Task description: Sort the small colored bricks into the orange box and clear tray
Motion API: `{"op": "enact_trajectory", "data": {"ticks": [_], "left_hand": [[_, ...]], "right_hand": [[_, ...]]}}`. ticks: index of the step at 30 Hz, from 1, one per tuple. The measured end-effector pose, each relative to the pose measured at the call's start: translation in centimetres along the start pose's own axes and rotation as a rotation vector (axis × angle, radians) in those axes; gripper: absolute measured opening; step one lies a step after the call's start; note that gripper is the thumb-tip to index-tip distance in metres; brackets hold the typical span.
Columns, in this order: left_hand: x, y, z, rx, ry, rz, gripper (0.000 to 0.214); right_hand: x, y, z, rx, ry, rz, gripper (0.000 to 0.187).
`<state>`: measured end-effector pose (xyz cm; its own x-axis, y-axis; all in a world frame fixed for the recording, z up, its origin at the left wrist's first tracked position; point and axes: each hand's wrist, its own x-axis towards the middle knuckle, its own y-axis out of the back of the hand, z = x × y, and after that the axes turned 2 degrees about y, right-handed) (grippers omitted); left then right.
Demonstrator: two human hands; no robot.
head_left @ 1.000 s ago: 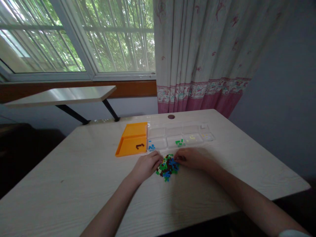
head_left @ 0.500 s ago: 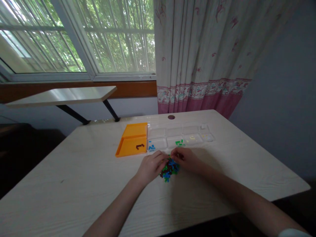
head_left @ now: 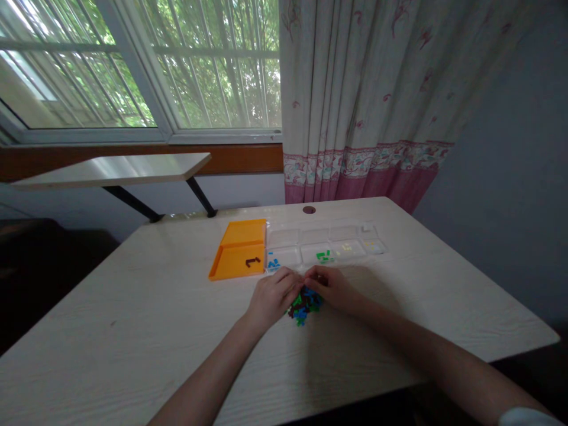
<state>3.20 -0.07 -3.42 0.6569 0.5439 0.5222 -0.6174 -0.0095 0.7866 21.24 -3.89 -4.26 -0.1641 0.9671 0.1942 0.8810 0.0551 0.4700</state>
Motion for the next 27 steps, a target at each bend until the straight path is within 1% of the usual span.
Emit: {"op": "enact_trajectory", "data": {"ticks": [7,12,14,16,20,24,27], "left_hand": [[0.1,-0.1,-0.1,-0.016,-0.012,0.018,0.014],[0.1,-0.1,0.0,-0.069,0.011,0.015,0.013],[0.2,0.0,0.1,-0.110,0.039,0.020,0.013],[0.2,0.0,0.0,-0.145,0.068,0.024,0.012],[0.1,-0.1,-0.2,-0.178,0.082,0.019,0.012],[0.1,-0.2,-0.3,-0.210,0.090,0.007,0.012],[0.1,-0.2,-0.2,-0.234,0.102,0.000,0.011]], "right_hand": [[0.1,-0.1,0.2,-0.042,0.012,0.042,0.022],[0.1,0.0,0.1,-0.103,0.041,0.064,0.021],[0.0,0.2,0.1,-0.151,0.086,0.088,0.019],[-0.1,0.4,0.1,-0.221,0.164,0.112,0.017],[-0.4,0.8,0.2,-0.342,0.318,0.100,0.016],[-0.4,0.9,0.2,-0.393,0.405,0.094,0.015],[-0.3,0.9,0.2,-0.420,0.445,0.094,0.014]]}}
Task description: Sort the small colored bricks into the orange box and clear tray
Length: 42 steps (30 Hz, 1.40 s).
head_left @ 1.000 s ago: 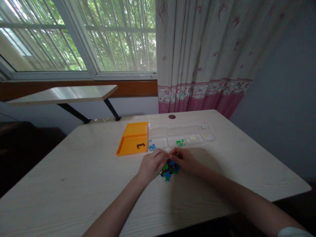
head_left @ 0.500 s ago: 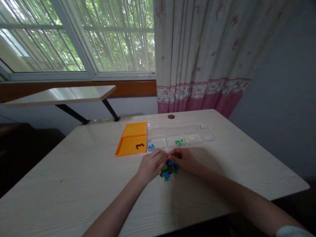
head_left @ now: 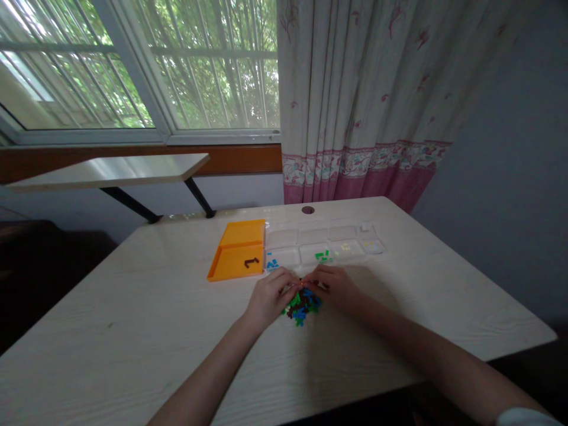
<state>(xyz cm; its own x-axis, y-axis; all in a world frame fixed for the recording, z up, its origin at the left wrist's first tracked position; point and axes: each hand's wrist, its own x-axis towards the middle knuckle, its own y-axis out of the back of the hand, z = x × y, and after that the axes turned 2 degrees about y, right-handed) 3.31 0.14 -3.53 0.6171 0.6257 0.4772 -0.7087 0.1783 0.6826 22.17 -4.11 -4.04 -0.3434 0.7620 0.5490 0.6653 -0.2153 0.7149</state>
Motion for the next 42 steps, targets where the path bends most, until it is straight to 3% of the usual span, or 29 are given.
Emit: {"op": "enact_trajectory", "data": {"ticks": [16,20,24,28,35,42], "left_hand": [[-0.1,0.0,-0.1,-0.017,0.001,0.012,0.011],[-0.1,0.4,-0.3,0.029,0.025,-0.035,0.014],[-0.2,1.0,-0.8,0.135,0.034,-0.114,0.017],[-0.2,1.4,-1.1,0.246,0.067,-0.185,0.019],[-0.2,1.6,-1.2,0.300,0.067,-0.259,0.018],[-0.2,1.6,-1.1,0.288,0.071,-0.255,0.020]], "right_hand": [[0.0,-0.1,-0.1,-0.076,0.063,0.037,0.010],[0.0,1.6,0.5,-0.096,0.039,0.211,0.011],[-0.2,4.2,1.7,-0.234,-0.132,0.429,0.017],[-0.3,5.4,2.6,-0.331,-0.163,0.537,0.018],[-0.2,5.0,2.5,-0.308,-0.109,0.487,0.016],[-0.3,4.9,2.7,-0.306,-0.121,0.471,0.016]]}}
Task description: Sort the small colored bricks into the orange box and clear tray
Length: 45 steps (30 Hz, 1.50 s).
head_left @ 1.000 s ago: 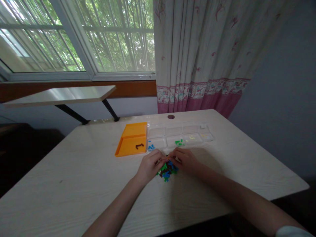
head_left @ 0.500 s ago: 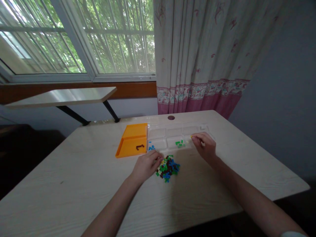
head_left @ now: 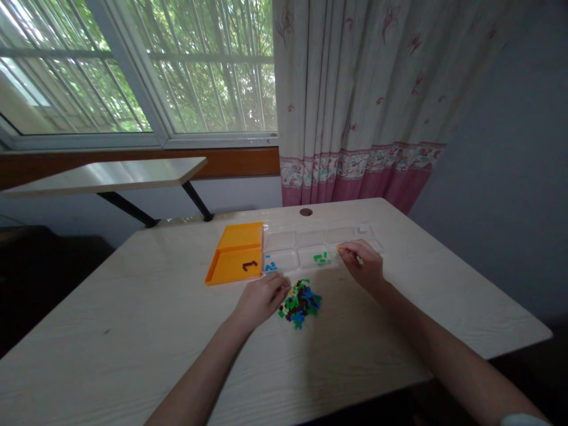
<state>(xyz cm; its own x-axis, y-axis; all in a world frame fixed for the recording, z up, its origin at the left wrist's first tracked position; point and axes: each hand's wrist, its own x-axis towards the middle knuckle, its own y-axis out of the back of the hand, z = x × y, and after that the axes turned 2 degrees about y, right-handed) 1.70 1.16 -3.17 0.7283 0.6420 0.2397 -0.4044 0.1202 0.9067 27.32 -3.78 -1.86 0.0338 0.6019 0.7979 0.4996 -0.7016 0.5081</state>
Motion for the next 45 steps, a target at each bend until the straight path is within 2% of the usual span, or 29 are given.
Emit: {"op": "enact_trajectory", "data": {"ticks": [4,7,13,17,22,26,29,34,37,40,45], "left_hand": [[0.0,0.0,0.0,0.003,-0.002,0.004,0.020],[-0.1,0.1,0.1,-0.019,-0.006,0.015,0.020],[-0.1,0.2,0.0,-0.003,-0.003,0.015,0.019],[-0.1,0.1,-0.1,0.007,-0.001,0.009,0.019],[0.0,0.0,-0.1,0.006,-0.004,0.009,0.019],[-0.1,0.0,-0.2,0.009,0.002,-0.002,0.019],[-0.1,0.0,-0.2,0.012,0.010,-0.012,0.019],[-0.1,0.0,-0.1,0.016,0.003,-0.004,0.019],[-0.1,0.1,0.0,0.016,-0.009,0.002,0.018],[-0.1,0.1,0.1,0.017,-0.018,-0.010,0.017],[-0.1,0.0,0.2,0.032,-0.026,-0.029,0.017]], "right_hand": [[0.7,0.3,1.0,-0.037,0.056,-0.129,0.017],[1.6,1.5,3.0,-0.150,0.032,-0.275,0.019],[2.0,5.3,8.9,-0.353,-0.280,-0.595,0.020],[1.2,6.4,11.6,-0.384,-0.371,-0.674,0.021],[0.9,6.8,12.4,-0.391,-0.393,-0.690,0.024],[1.6,6.7,11.5,-0.403,-0.392,-0.611,0.025],[2.1,5.4,9.0,-0.257,-0.307,-0.614,0.026],[1.0,1.6,1.9,0.034,0.003,-0.817,0.015],[0.0,0.2,-1.3,0.144,0.089,-0.949,0.014],[-0.4,-0.1,-2.5,0.177,0.107,-0.989,0.013],[-0.2,0.0,-2.0,0.206,0.069,-1.026,0.012]]}}
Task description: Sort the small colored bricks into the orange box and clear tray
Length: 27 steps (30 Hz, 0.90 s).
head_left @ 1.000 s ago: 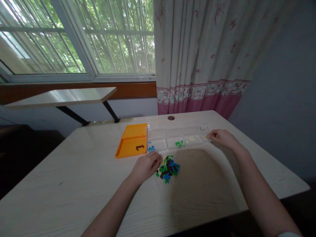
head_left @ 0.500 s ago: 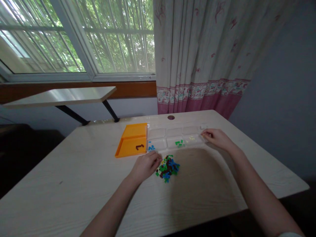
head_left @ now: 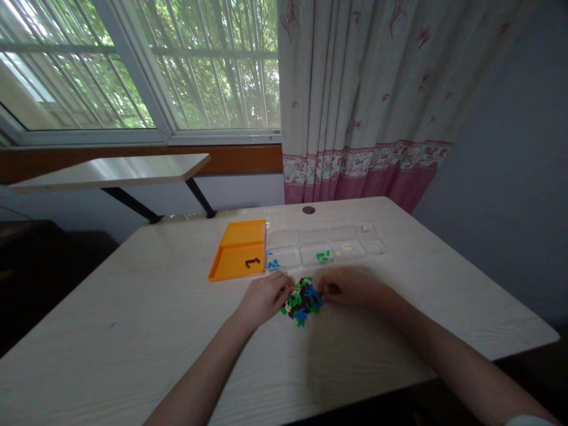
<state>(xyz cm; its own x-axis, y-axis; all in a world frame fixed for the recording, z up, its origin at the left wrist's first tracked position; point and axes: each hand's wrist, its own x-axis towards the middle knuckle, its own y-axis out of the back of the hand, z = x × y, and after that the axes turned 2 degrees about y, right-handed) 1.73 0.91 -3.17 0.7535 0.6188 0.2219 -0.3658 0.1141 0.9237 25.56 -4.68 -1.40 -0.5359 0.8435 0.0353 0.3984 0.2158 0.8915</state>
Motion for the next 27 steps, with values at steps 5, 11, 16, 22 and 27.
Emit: {"op": "enact_trajectory", "data": {"ticks": [5,11,16,22,27], "left_hand": [[-0.1,-0.1,0.1,0.011,-0.005,-0.001,0.017],[-0.1,-0.1,0.3,-0.005,-0.042,0.019,0.017],[0.0,-0.3,1.0,-0.024,-0.094,0.086,0.014],[0.1,-0.7,1.6,-0.053,-0.160,0.191,0.016],[0.2,-0.7,1.7,-0.100,-0.163,0.250,0.013]], "right_hand": [[0.2,0.1,0.3,-0.016,-0.072,-0.038,0.014],[0.3,0.1,0.3,0.007,-0.102,-0.020,0.015],[1.0,-1.1,-0.5,0.191,-0.149,0.173,0.013],[2.0,-2.8,-1.4,0.390,-0.152,0.260,0.011],[2.2,-3.3,-1.3,0.543,-0.169,0.264,0.014]]}}
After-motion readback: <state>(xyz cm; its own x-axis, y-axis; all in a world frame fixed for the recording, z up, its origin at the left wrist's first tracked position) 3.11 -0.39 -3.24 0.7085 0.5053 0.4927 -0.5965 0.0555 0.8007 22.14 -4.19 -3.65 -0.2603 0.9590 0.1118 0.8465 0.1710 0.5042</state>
